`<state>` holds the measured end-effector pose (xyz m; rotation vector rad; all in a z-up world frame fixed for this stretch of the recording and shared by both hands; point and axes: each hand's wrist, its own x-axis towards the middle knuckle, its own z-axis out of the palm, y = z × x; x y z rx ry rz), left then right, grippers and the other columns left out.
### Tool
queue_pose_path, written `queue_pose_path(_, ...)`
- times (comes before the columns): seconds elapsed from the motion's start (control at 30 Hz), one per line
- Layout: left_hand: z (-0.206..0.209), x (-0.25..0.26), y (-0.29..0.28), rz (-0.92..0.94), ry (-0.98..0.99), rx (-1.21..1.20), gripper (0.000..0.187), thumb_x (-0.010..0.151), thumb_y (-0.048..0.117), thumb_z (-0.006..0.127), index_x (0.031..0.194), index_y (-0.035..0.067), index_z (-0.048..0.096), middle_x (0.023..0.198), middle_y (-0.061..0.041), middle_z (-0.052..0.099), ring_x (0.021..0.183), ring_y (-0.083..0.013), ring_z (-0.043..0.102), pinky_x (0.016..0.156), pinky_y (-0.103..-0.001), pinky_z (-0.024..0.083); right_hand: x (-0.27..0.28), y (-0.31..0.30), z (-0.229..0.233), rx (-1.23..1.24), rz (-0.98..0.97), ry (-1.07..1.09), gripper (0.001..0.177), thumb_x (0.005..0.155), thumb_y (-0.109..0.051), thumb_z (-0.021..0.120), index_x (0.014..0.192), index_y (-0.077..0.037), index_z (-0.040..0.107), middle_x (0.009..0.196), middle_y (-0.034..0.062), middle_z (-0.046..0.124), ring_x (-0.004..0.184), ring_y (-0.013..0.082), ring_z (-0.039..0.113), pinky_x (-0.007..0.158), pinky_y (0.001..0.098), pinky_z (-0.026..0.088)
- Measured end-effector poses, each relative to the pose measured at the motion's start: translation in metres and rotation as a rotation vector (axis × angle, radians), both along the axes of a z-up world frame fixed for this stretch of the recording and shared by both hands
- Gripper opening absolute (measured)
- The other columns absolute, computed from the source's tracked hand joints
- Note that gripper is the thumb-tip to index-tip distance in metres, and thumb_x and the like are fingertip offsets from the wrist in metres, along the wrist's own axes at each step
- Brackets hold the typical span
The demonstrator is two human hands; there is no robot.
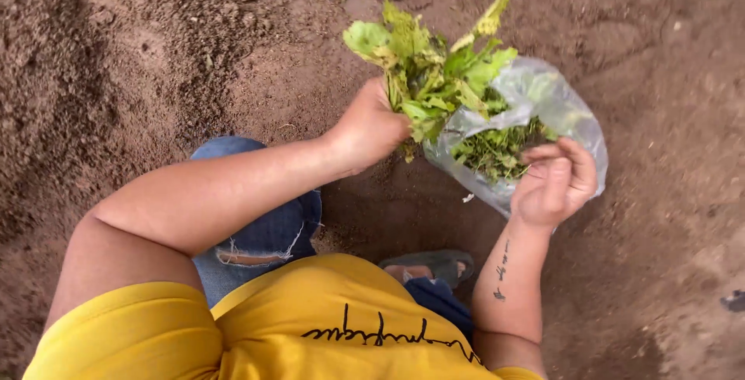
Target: The person takes green leafy seedlings from a plastic bag, separates them by hand, and plants them into prepared soil. The person uses their hands to dig small holes, place the seedlings, and cover the roots with soil.
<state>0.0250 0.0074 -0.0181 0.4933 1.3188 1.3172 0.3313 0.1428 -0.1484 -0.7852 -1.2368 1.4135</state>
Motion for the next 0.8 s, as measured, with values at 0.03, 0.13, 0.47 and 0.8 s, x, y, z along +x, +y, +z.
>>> queue_pose_path(0.03,-0.002,0.003,0.002,0.027,-0.001,0.002,0.03,0.089,-0.013,0.067,0.116,-0.001,0.076,0.1,-0.018,0.079,0.092,-0.0319,0.08,0.105,-0.051,0.058,-0.001,0.003,0.001,0.002,0.027,-0.001,0.031,0.107,-0.02,0.063,0.128,0.003,0.062,0.087,0.026,0.069,0.076,0.0301,0.074,0.068,0.0344,0.063)
queue_pose_path(0.13,-0.009,0.01,0.009,0.09,0.006,-0.016,0.033,0.088,-0.015,0.066,0.116,-0.002,0.077,0.1,-0.019,0.079,0.093,-0.0337,0.081,0.107,-0.053,0.057,-0.012,0.014,0.007,-0.036,-0.033,-0.077,0.022,0.11,-0.018,0.062,0.125,-0.002,0.064,0.096,0.0177,0.072,0.084,0.0214,0.074,0.073,0.029,0.062)
queue_pose_path(0.47,-0.093,0.062,-0.06,0.342,-0.024,-0.423,0.036,0.077,0.0,0.069,0.113,-0.003,0.076,0.098,-0.016,0.077,0.103,-0.0324,0.073,0.095,-0.048,0.059,-0.049,-0.029,0.092,-0.247,0.028,-0.687,0.042,0.114,-0.01,0.065,0.154,-0.009,0.051,0.159,0.0204,0.047,0.114,0.0231,0.072,0.09,0.0285,0.064)
queue_pose_path(0.8,0.015,0.076,-0.264,0.514,0.04,-0.955,0.044,0.084,0.011,0.078,0.125,-0.002,0.077,0.115,-0.025,0.078,0.12,-0.0425,0.071,0.108,-0.056,0.055,0.054,-0.143,0.281,-0.439,0.179,-1.487,0.088,0.096,-0.042,0.085,0.164,-0.009,0.041,0.17,0.0356,0.013,0.16,0.0525,0.021,0.133,0.0635,0.02)
